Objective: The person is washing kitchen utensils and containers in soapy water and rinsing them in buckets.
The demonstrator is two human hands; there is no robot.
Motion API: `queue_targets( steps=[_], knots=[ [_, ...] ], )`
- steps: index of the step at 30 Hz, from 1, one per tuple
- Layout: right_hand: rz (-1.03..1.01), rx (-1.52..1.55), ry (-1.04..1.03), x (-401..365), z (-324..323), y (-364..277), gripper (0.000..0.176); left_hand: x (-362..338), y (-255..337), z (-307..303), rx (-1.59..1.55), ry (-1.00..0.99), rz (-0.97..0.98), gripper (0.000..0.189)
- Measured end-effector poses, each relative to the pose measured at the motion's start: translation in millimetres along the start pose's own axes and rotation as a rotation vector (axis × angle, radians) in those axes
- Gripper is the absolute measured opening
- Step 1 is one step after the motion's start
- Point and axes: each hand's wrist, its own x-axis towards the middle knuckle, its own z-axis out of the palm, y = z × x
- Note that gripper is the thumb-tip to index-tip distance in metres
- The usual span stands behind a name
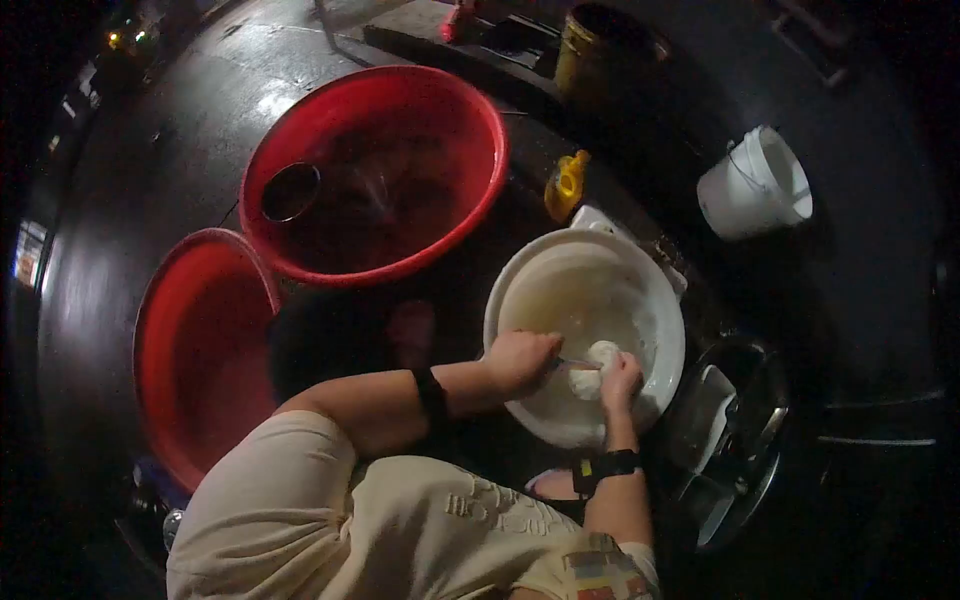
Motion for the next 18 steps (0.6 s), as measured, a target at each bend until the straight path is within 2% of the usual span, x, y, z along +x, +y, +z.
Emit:
queue_targets(
  steps=[2, 4, 5, 6, 7, 8, 9, 10, 11, 12, 13, 15, 16, 17, 18],
  knots=[
    [0.093, -0.058, -0.029, 11.7, -11.3, 20.2, 0.017, -1.7, -1.2, -20.9, -0.06, 0.102, -0.104, 0.014],
    [0.443, 0.1, -0.074, 12.4, -26.5, 17.2, 0.018, 3.2, -15.7, -33.1, -0.122, 0.233, -0.204, 0.013],
    [0.62, 0.179, -0.095, 12.3, -32.4, 13.2, 0.018, 15.5, -35.1, -28.0, 0.113, 0.261, -0.194, 0.012],
    [0.588, 0.178, -0.12, 10.0, -33.0, 11.5, 0.022, 10.2, -43.6, -39.2, -0.117, 0.424, -0.179, 0.011],
    [0.407, 0.107, -0.103, 10.5, -25.8, 35.3, 0.023, 4.9, -52.2, -50.3, -0.342, 0.589, -0.126, 0.01],
    [0.226, 0.036, -0.088, 14.7, -10.0, 81.7, 0.025, 0.5, -54.0, -67.0, -0.247, 0.7, -0.164, 0.009],
    [0.045, -0.032, -0.068, 16.9, -0.3, 106.2, 0.027, 6.1, -66.2, -72.7, -0.673, 0.76, -0.352, 0.012],
    [0.122, -0.026, -0.163, 17.0, -11.3, 78.2, 0.027, 2.1, -66.2, -86.0, -0.947, 0.859, -0.423, 0.016],
    [0.2, -0.019, -0.257, 17.3, -29.0, 50.5, 0.027, -2.5, -70.1, -98.1, -0.952, 0.965, -0.47, 0.018],
    [0.279, -0.012, -0.352, 16.8, -50.4, 18.2, 0.028, -2.3, -85.7, -98.4, -1.18, 1.017, -0.397, 0.018],
    [0.302, 0.041, -0.363, 18.6, -70.1, -0.9, 0.029, -1.2, -99.4, -97.3, -1.408, 1.06, -0.317, 0.019],
    [0.359, 0.139, -0.385, 24.4, -104.4, -18.8, 0.031, -4.0, -103.9, -104.9, -1.512, 1.019, -0.387, 0.019],
    [0.252, 0.111, -0.361, 32.0, -120.9, 1.8, 0.032, -3.8, -104.1, -106.5, -1.563, 0.999, -0.423, 0.019],
    [0.145, 0.081, -0.336, 38.2, -140.3, 25.6, 0.034, -0.9, -103.7, -103.5, -1.427, 0.961, -0.474, 0.021],
    [0.149, 0.038, -0.32, 37.0, -166.5, 21.4, 0.034, 4.5, -102.9, -96.9, -1.291, 0.916, -0.521, 0.024]
  ],
)
